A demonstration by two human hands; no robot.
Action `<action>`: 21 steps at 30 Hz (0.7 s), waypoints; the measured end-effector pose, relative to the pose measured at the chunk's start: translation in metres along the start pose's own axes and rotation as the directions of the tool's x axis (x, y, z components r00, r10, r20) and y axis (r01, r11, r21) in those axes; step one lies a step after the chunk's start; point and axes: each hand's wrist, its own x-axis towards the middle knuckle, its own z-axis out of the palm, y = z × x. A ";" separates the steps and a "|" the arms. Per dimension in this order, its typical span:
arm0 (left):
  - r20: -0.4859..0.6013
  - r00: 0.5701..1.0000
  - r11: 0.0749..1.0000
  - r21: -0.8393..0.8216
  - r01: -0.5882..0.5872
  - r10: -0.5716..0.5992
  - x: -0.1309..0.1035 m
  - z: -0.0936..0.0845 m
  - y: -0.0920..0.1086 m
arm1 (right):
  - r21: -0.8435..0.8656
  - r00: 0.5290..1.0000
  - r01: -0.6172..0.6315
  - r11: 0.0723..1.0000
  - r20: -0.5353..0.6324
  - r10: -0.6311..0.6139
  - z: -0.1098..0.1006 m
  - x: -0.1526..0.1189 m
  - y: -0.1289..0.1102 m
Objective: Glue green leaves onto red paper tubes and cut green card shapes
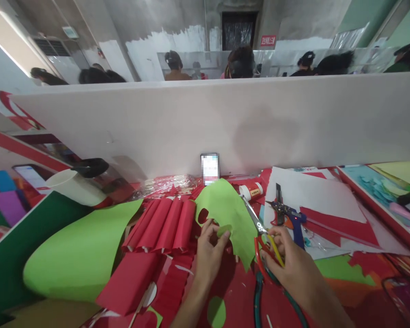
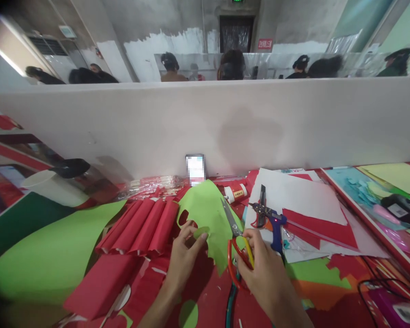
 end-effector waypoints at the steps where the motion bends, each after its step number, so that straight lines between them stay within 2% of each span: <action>1: -0.034 0.999 1.000 -0.002 -0.025 0.025 0.000 0.001 0.004 | 0.033 1.000 -0.014 0.999 -0.004 0.015 -0.004 -0.003 0.005; 4: -0.101 0.994 0.996 -0.073 -0.044 0.036 0.002 0.000 0.015 | 0.096 0.998 -0.041 0.995 0.041 0.037 -0.011 -0.009 0.020; 7: -0.130 0.991 0.981 -0.188 -0.036 0.012 0.004 -0.009 0.029 | 0.025 0.995 -0.066 0.997 0.076 0.064 -0.015 -0.016 0.024; 11: -0.206 0.976 0.980 -0.173 -0.101 0.065 0.005 -0.039 0.053 | -0.125 0.984 -0.083 0.989 0.145 0.101 -0.011 -0.021 0.014; 16: -0.227 0.960 0.963 -0.178 -0.204 0.161 -0.008 -0.084 0.077 | -0.280 0.987 0.068 0.958 0.160 -0.023 0.011 -0.020 0.014; 18: -0.176 0.970 0.945 -0.252 -0.209 0.167 -0.018 -0.098 0.079 | -0.318 0.981 0.119 0.941 0.184 -0.062 0.016 -0.020 0.017; 21: 0.000 0.984 0.923 -0.345 -0.169 0.179 -0.035 -0.114 0.073 | -0.295 0.986 0.126 0.947 0.143 -0.087 0.013 -0.020 0.015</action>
